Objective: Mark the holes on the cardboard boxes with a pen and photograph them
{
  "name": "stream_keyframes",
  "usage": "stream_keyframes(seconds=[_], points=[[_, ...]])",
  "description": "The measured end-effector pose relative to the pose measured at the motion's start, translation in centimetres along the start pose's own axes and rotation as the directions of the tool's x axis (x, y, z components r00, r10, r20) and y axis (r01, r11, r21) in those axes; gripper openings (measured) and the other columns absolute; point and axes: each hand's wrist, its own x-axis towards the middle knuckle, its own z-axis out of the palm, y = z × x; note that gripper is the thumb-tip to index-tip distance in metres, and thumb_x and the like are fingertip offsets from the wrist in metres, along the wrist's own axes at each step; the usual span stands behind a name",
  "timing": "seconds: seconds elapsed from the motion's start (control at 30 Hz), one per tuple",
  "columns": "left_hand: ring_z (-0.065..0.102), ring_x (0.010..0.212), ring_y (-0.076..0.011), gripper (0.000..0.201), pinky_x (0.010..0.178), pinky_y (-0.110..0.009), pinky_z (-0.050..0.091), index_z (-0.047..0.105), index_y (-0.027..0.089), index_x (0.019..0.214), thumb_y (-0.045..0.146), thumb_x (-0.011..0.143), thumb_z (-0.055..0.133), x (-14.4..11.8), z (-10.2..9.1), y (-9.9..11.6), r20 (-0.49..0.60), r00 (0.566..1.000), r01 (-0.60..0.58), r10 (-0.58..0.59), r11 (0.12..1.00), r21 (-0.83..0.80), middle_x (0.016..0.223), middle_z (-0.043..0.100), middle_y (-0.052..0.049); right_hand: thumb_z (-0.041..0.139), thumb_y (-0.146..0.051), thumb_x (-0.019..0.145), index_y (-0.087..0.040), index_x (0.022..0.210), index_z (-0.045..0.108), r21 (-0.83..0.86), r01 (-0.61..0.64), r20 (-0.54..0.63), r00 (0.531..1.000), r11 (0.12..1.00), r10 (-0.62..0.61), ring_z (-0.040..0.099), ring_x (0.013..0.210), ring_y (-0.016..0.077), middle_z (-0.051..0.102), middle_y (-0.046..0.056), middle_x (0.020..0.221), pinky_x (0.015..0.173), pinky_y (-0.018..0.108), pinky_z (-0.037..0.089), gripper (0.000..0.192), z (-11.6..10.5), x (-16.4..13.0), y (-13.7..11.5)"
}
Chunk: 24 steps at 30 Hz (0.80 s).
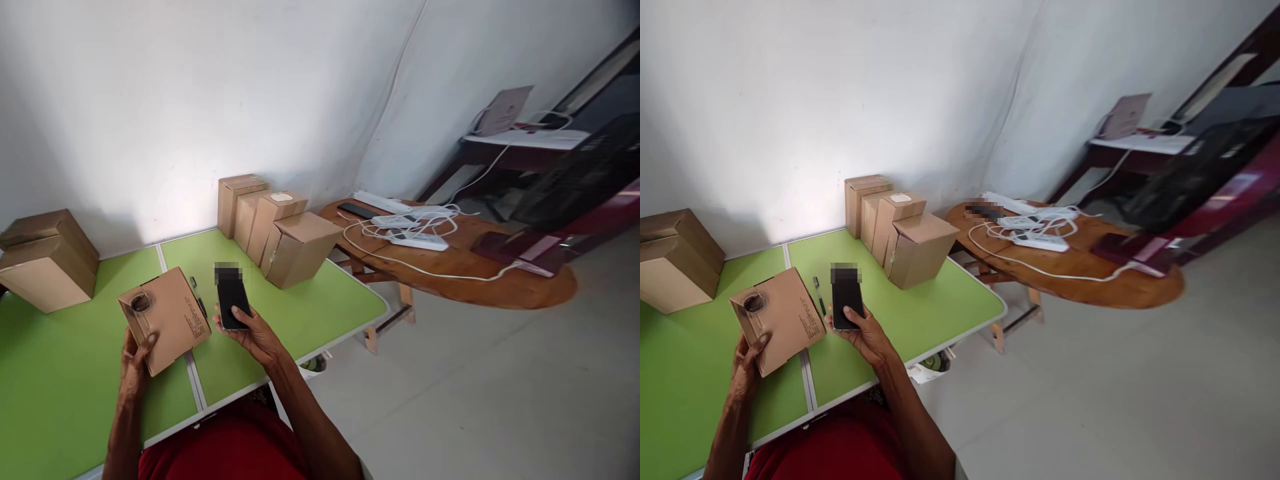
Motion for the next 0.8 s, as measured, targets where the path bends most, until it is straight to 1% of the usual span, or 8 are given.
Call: stream_keyframes(seconds=[0.07,0.17,0.27,0.33,0.43,0.5,0.6,0.8], points=[[0.075,0.119,-0.0337,0.087,0.093,-0.040,0.064,0.075,0.024,0.135,0.058,0.060,0.103,0.6,0.4,0.1,0.033,0.999,0.000,0.000,1.000,0.003,0.138,0.078,-0.011,0.103,-0.046,0.082,-0.020,0.123,0.070,0.087,-0.022,0.134,0.991,0.996,0.010,0.086,0.100,0.0287,0.084,0.013,0.120,0.091,0.045,0.072,0.058,2.1,-0.6,-0.2],[0.077,0.114,-0.0327,0.084,0.091,-0.039,0.063,0.075,0.023,0.134,0.057,0.062,0.102,1.8,1.0,0.2,0.091,0.996,-0.006,0.004,1.000,0.016,0.133,0.080,-0.011,0.106,-0.040,0.078,-0.023,0.129,0.067,0.082,-0.053,0.274,0.961,0.995,0.029,0.087,0.095,0.0294,0.086,0.009,0.116,0.084,0.046,0.072,0.066,5.9,-0.7,-0.1],[0.077,0.105,-0.0283,0.080,0.089,-0.036,0.062,0.076,0.023,0.131,0.056,0.063,0.101,2.9,1.2,0.2,0.133,0.991,-0.032,0.028,0.999,0.027,0.119,0.082,-0.008,0.110,-0.038,0.070,-0.024,0.128,0.067,0.066,-0.051,0.364,0.931,0.996,0.024,0.087,0.086,0.0279,0.086,0.005,0.105,0.073,0.039,0.071,0.073,9.2,0.2,1.2],[0.075,0.091,-0.0247,0.081,0.081,-0.034,0.061,0.076,0.023,0.132,0.057,0.062,0.100,3.3,1.0,0.1,0.155,0.987,-0.047,0.042,0.998,0.034,0.102,0.081,-0.005,0.111,-0.040,0.067,-0.023,0.126,0.068,0.060,-0.048,0.385,0.923,0.997,0.021,0.086,0.081,0.0273,0.086,0.004,0.101,0.067,0.037,0.070,0.075,10.5,1.1,2.6],[0.065,0.069,-0.0200,0.085,0.066,-0.032,0.056,0.078,0.022,0.131,0.056,0.056,0.100,3.3,0.6,-0.3,0.190,0.981,-0.056,0.046,0.997,0.046,0.079,0.072,0.001,0.112,-0.041,0.062,-0.023,0.123,0.069,0.036,-0.066,0.365,0.930,0.997,0.048,0.085,0.077,0.0266,0.085,0.003,0.101,0.064,0.039,0.071,0.077,11.3,2.2,4.8],[0.060,0.063,-0.0185,0.086,0.060,-0.032,0.053,0.079,0.021,0.129,0.056,0.053,0.099,3.1,0.4,-0.5,0.195,0.979,-0.060,0.050,0.997,0.047,0.074,0.069,0.001,0.112,-0.040,0.061,-0.024,0.122,0.069,0.015,-0.081,0.342,0.937,0.997,0.070,0.085,0.080,0.0270,0.085,0.002,0.100,0.066,0.041,0.072,0.077,11.3,2.6,5.8],[0.060,0.063,-0.0198,0.087,0.058,-0.033,0.051,0.079,0.020,0.127,0.056,0.050,0.097,3.0,0.5,-0.8,0.183,0.982,-0.063,0.054,0.997,0.041,0.075,0.069,0.000,0.111,-0.040,0.062,-0.025,0.121,0.069,0.003,-0.095,0.322,0.942,0.995,0.089,0.086,0.085,0.0278,0.085,0.000,0.096,0.068,0.040,0.073,0.074,11.1,2.6,6.5],[0.070,0.077,-0.0268,0.085,0.067,-0.037,0.058,0.080,0.021,0.127,0.053,0.050,0.094,2.8,0.9,-1.0,0.174,0.984,-0.048,0.040,0.998,0.037,0.084,0.075,-0.005,0.112,-0.040,0.062,-0.025,0.118,0.068,-0.007,-0.100,0.294,0.951,0.995,0.098,0.087,0.089,0.0285,0.085,0.000,0.098,0.067,0.037,0.072,0.072,11.1,2.4,6.5]])
